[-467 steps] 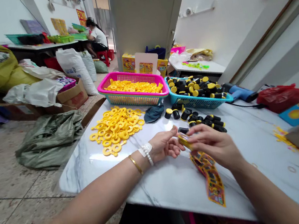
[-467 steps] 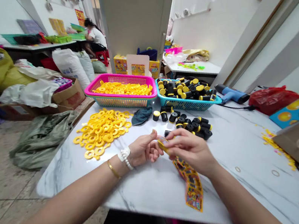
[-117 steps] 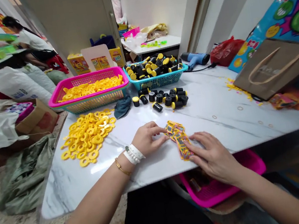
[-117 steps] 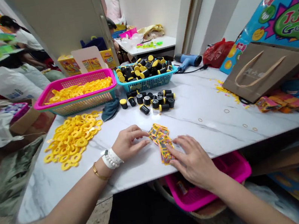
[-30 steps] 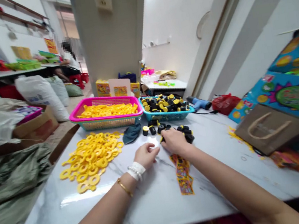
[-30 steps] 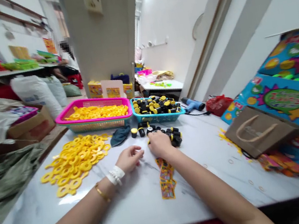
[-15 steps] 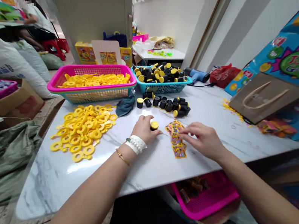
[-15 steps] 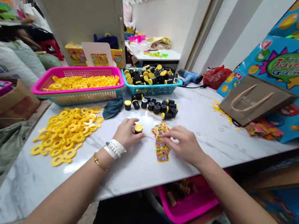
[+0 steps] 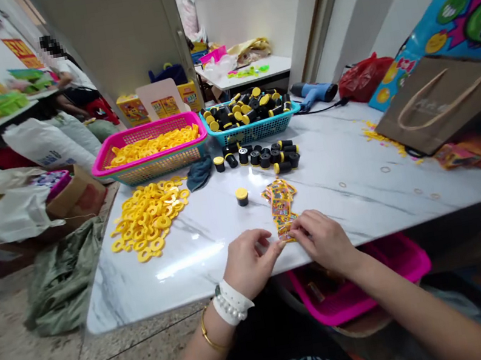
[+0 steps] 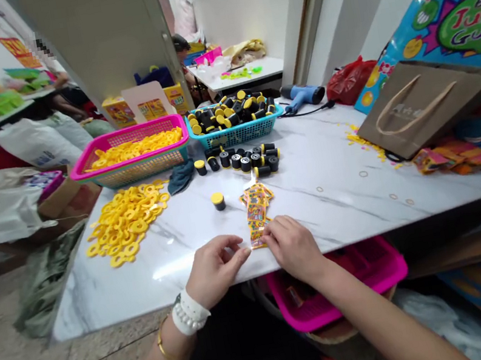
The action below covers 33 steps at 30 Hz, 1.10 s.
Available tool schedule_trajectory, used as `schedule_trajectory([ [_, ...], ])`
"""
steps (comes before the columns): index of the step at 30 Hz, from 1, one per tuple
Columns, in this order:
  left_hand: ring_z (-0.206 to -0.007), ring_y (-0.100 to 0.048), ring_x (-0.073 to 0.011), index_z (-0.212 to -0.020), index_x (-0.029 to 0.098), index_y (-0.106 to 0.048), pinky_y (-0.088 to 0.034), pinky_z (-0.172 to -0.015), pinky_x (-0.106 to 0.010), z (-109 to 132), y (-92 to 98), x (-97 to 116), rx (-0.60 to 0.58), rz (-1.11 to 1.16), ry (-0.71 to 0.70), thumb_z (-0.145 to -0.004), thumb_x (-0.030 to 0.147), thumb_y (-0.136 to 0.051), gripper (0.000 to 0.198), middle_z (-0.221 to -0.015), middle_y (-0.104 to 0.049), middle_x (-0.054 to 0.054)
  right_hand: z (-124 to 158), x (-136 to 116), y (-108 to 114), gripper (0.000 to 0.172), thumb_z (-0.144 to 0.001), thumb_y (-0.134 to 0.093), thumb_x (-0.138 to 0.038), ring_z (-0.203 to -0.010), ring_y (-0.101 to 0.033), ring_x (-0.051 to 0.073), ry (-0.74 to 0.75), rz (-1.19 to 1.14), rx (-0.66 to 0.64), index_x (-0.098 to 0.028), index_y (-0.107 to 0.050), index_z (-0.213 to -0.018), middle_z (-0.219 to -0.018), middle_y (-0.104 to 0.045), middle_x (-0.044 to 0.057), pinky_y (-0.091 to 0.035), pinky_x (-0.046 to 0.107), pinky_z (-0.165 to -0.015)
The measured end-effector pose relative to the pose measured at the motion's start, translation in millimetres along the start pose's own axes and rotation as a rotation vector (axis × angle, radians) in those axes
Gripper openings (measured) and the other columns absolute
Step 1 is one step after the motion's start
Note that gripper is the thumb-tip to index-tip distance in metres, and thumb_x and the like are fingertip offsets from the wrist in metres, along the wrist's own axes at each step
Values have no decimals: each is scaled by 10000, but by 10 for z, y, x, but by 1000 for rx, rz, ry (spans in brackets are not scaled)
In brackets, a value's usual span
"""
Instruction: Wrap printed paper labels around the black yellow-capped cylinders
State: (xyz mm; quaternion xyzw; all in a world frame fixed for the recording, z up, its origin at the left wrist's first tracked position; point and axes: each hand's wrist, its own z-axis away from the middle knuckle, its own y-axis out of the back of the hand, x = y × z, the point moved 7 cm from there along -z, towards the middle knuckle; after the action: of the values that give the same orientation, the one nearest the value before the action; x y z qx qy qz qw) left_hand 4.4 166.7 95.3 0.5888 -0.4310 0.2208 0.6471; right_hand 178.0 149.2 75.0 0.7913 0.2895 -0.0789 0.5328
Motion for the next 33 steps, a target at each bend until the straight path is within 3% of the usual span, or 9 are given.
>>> schedule_trajectory([
  [3,-630,-601,-131,-933,164,-721,-460,-585,-238,174,-1,-93,49,40,25,-827,359,-663,229,-817,-712,-52,35,-12,1,119,-915,-626,-285,-852,-566,220,8,-65,4,-182,-621,-976,-877,-598,58,-467,345,-772],
  [7,-630,-595,-126,-925,160,-718,-465,-592,-239,249,29,-86,66,49,36,-838,344,-647,216,-839,-710,-57,73,-34,18,118,-933,-573,-232,-863,-558,226,4,-58,46,-198,-601,-824,-851,-579,57,-466,356,-798],
  [13,-642,-589,-133,-980,147,-704,-481,-660,-272,13,-43,-23,56,-116,3,-822,393,-670,294,-878,-707,-67,-15,-31,1,13,-904,-605,-201,-895,-572,238,-9,-38,16,-191,-613,-902,-898,-610,66,-472,367,-818],
  [16,-680,-598,-147,-957,140,-714,-488,-696,-287,-88,-85,-6,70,-147,5,-807,404,-686,306,-871,-698,-77,2,-65,50,109,-924,-572,-206,-859,-567,232,11,-64,68,-197,-606,-821,-844,-598,60,-472,367,-787],
  [20,-671,-612,-147,-916,167,-720,-495,-653,-267,-33,-171,-15,-1,30,43,-768,409,-718,283,-851,-711,-52,134,-216,142,109,-943,-536,-227,-875,-590,217,33,-251,146,-210,-629,-889,-876,-610,65,-491,364,-802],
  [23,-675,-635,-152,-794,172,-690,-504,-638,-251,127,-164,-38,-18,275,115,-819,362,-648,196,-748,-711,-32,244,-299,120,246,-918,-601,-323,-776,-625,173,-147,-570,128,-219,-578,-1140,-979,-643,64,-520,315,-699],
  [25,-639,-621,-142,-784,172,-675,-502,-607,-244,268,-113,-39,18,369,161,-825,349,-639,186,-727,-704,-27,326,-351,-18,408,-907,-612,-423,-618,-602,131,-358,-835,38,-203,-513,-1236,-955,-665,56,-484,259,-539],
  [28,-608,-589,-126,-842,173,-680,-490,-574,-234,507,-2,16,119,374,156,-802,336,-678,168,-745,-684,-25,426,-535,-257,350,-936,-531,-518,-435,-477,88,-520,-1060,-122,-174,-594,-951,-638,-606,-17,-361,205,-409],
  [33,-687,-615,-140,-882,190,-674,-509,-633,-240,913,226,99,406,302,90,-879,353,-619,172,-768,-666,-35,500,-631,-366,422,-958,-483,-528,-410,-450,81,-562,-963,9,-191,-554,-713,-521,-507,-43,-341,201,-399],
])
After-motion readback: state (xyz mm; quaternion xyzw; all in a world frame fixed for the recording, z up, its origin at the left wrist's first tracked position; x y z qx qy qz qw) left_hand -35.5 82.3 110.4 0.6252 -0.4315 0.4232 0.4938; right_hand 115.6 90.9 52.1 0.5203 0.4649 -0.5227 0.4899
